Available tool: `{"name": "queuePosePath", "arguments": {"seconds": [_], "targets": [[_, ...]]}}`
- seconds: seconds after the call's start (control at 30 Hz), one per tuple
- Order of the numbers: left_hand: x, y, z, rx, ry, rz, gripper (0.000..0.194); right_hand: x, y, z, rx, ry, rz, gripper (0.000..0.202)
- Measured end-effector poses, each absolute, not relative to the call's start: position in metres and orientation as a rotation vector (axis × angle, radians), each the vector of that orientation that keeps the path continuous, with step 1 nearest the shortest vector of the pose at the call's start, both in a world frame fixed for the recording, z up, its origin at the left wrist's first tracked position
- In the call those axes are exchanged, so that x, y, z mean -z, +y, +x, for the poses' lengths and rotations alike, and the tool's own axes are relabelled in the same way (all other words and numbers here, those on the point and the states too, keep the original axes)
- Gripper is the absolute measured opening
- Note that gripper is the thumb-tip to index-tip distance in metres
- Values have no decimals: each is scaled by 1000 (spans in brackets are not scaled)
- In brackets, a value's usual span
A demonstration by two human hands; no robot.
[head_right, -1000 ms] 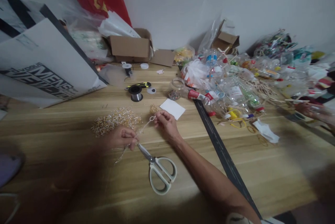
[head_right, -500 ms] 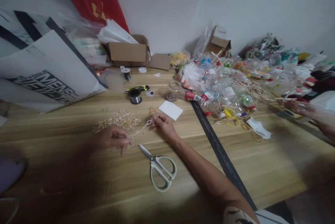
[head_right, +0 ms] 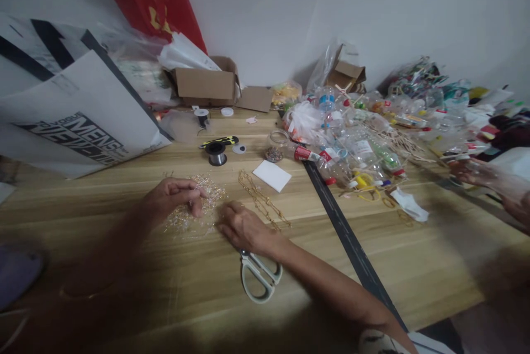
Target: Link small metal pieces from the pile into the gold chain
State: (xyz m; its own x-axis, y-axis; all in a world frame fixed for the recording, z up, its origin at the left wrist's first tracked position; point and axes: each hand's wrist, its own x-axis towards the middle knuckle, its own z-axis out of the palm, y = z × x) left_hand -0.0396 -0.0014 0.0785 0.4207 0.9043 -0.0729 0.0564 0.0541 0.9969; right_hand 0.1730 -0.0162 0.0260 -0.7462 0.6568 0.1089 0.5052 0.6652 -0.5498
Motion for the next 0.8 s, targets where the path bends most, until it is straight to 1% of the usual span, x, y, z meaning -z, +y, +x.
{"name": "queuePosePath", "arguments": {"seconds": [0.2, 0.53, 0.7, 0.8], "targets": [[-84, 5, -39, -915, 945, 1354, 22, -28, -34, 160, -545, -2739, -825, 36], [-87, 14, -31, -944, 912, 1372, 22, -23, -54, 157, -476, -2813, -896, 53], [-84, 18, -27, -975, 877, 1330, 25, -29, -67, 160, -441, -2877, -908, 58], [-83, 18, -25, -1000, 860, 1290, 24, -40, -73, 162, -440, -2866, -889, 56]]}}
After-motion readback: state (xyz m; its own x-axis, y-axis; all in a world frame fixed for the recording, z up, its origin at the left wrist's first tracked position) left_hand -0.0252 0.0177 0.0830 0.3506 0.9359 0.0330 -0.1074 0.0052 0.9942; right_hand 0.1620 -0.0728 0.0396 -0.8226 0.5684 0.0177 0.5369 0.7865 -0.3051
